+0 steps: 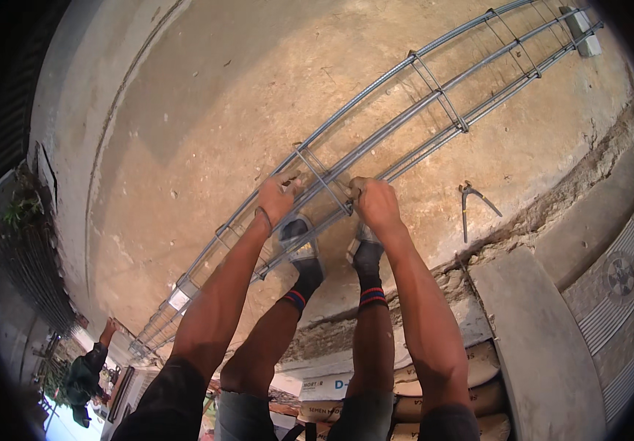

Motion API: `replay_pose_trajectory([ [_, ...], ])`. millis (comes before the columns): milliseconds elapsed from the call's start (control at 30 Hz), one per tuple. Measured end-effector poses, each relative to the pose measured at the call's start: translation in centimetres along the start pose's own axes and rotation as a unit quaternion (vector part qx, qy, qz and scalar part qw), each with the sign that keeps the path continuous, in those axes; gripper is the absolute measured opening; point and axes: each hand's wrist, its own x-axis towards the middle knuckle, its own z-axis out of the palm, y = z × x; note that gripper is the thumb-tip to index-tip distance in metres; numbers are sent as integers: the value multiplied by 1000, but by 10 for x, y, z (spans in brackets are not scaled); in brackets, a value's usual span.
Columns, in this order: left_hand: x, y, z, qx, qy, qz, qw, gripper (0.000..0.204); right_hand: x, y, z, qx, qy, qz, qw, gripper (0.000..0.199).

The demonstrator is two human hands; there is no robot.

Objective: The person constructs a rebar frame by wrapping tie wire around the steel bars and twisting the wire tight using pliers.

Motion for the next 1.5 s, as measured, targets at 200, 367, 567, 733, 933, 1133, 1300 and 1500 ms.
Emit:
replay_pose_trajectory([
  [200,19,2,17,-53,-140,-18,989,34,30,13,5,181,-116,124,969,16],
  [367,19,3,5,4,-175,93,980,30,26,11,2,196,-122,122,965,13],
  [567,25,8,0,15,-230,71,971,29,37,-1,17,68,-117,107,985,12],
  [733,29,10,-4,44,-226,74,970,29,36,4,23,157,-93,159,970,13],
  [933,25,25,-8,-18,-188,17,982,25,25,-5,20,134,-8,95,986,11],
  [1133,10,46,-7,-17,-144,-75,987,20,19,-20,15,156,8,20,987,12],
  [1300,-17,47,7,-201,-82,-132,967,21,17,-47,11,509,-62,361,779,17],
  [1500,13,38,-18,-270,-229,-124,927,21,11,-99,8,443,25,326,835,16],
])
